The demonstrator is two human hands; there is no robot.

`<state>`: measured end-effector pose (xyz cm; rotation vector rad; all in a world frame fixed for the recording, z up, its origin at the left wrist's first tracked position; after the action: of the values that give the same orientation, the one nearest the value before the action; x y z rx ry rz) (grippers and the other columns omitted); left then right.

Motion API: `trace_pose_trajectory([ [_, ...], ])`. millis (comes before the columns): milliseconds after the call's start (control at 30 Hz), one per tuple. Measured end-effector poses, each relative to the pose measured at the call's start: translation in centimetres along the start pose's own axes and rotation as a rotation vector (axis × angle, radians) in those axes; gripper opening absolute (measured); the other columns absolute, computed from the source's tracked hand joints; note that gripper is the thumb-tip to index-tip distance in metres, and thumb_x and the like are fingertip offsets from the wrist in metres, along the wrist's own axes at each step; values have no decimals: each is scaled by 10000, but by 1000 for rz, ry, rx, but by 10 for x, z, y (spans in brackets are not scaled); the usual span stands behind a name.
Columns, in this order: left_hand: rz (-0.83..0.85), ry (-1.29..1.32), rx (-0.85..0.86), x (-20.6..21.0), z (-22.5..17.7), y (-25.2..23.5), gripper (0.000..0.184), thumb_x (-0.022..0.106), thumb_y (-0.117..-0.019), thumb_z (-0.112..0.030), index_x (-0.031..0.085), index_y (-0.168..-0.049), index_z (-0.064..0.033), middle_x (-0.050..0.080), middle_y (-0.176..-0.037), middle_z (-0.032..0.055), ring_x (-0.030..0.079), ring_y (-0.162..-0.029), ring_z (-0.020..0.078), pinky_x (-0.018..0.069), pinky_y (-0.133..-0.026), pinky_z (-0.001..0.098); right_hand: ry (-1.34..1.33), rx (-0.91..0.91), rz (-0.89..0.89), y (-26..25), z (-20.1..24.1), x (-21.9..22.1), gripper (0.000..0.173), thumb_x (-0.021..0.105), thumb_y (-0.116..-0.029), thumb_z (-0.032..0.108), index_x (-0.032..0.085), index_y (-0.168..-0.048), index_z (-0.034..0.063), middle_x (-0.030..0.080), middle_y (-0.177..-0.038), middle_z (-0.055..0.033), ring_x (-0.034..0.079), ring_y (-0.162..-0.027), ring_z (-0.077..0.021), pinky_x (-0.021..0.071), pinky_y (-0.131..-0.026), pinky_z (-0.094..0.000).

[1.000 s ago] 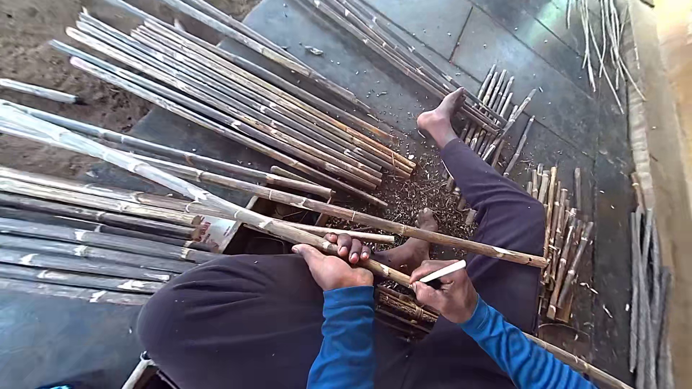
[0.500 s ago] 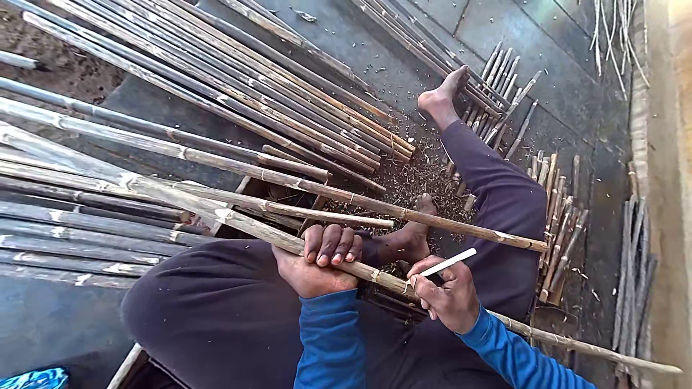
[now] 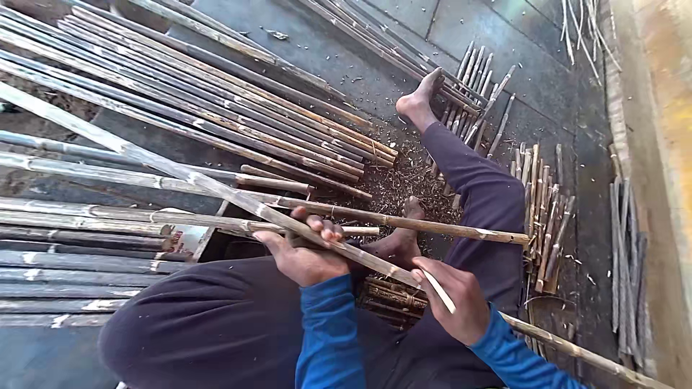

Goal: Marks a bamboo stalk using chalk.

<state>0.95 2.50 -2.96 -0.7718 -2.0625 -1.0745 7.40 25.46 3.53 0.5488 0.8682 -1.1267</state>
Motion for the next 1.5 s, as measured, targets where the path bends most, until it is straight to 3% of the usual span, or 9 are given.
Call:
trace_pose_trajectory([
  [67,-102,-120,-7,7,-12,-13,753,49,-1042,-674,618,-1085,-182,570,-670,-38,578,-550,113,548,-541,301,96,-86,-121,24,-27,-17,293,587,-1046,254,724,-1233,73,756,-989,-41,731,-830,-115,638,-703,-324],
  [167,-205,-160,-95,13,-13,-23,642,136,-1071,-635,555,-898,-181,508,-614,-38,527,-495,114,506,-483,292,-6,54,-232,62,-58,-43,271,631,-1019,229,749,-1185,50,744,-1001,-43,715,-848,-106,638,-752,-298],
  [267,-242,-135,-165,16,1,-16,690,71,-1029,-706,433,-721,-206,341,-490,-56,386,-390,109,399,-401,290,-178,289,-353,65,-58,-53,198,659,-940,168,783,-1053,61,751,-902,-24,694,-680,-121,618,-595,-301],
  [367,-99,-71,-216,13,6,-11,766,-21,-969,-768,397,-641,-217,293,-446,-62,336,-357,99,345,-373,277,-353,324,-273,40,-36,-52,166,685,-874,134,788,-1000,103,738,-813,2,608,-555,-93,526,-483,-280],
  [567,-268,-215,-144,7,10,-7,729,-1,-991,-748,421,-723,-217,314,-459,-71,332,-347,85,339,-354,261,-722,350,10,15,-29,-9,92,681,-869,86,758,-884,40,653,-608,-50,558,-441,-94,474,-403,-255],
  [767,-347,-256,-143,7,9,-5,680,65,-1028,-711,461,-789,-212,361,-489,-75,361,-360,82,358,-360,252,-565,46,-22,27,-36,9,87,692,-870,83,768,-888,44,744,-806,-20,676,-681,-62,585,-605,-244],
  [933,-212,-176,-189,0,-4,-5,739,20,-988,-760,416,-707,-203,352,-503,-36,407,-422,143,422,-437,328,-617,115,5,30,-32,10,97,681,-896,102,761,-912,49,735,-800,-22,639,-625,-65,552,-553,-254],
  [1233,293,218,-221,-11,-24,2,801,-52,-954,-718,415,-596,-174,339,-469,-22,371,-409,150,367,-431,318,-798,381,-13,44,-2,5,115,674,-930,72,751,-971,-3,680,-663,-47,581,-440,-82,490,-365,-239],
  [1500,815,682,-322,-17,-24,2,765,279,-1012,-636,492,-568,-50,455,-466,44,486,-415,172,424,-451,307,-994,874,116,29,-1,-7,134,660,-939,76,747,-986,-15,687,-688,-79,600,-486,-110,502,-419,-256],
])
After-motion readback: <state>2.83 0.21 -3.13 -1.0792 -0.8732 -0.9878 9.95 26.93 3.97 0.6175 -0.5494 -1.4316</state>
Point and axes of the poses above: each hand's wrist, its own y-axis away from the middle knuckle, its own x-axis out of the palm, z = x × y, the point moved 1 cm from there along -y, towards the middle knuckle
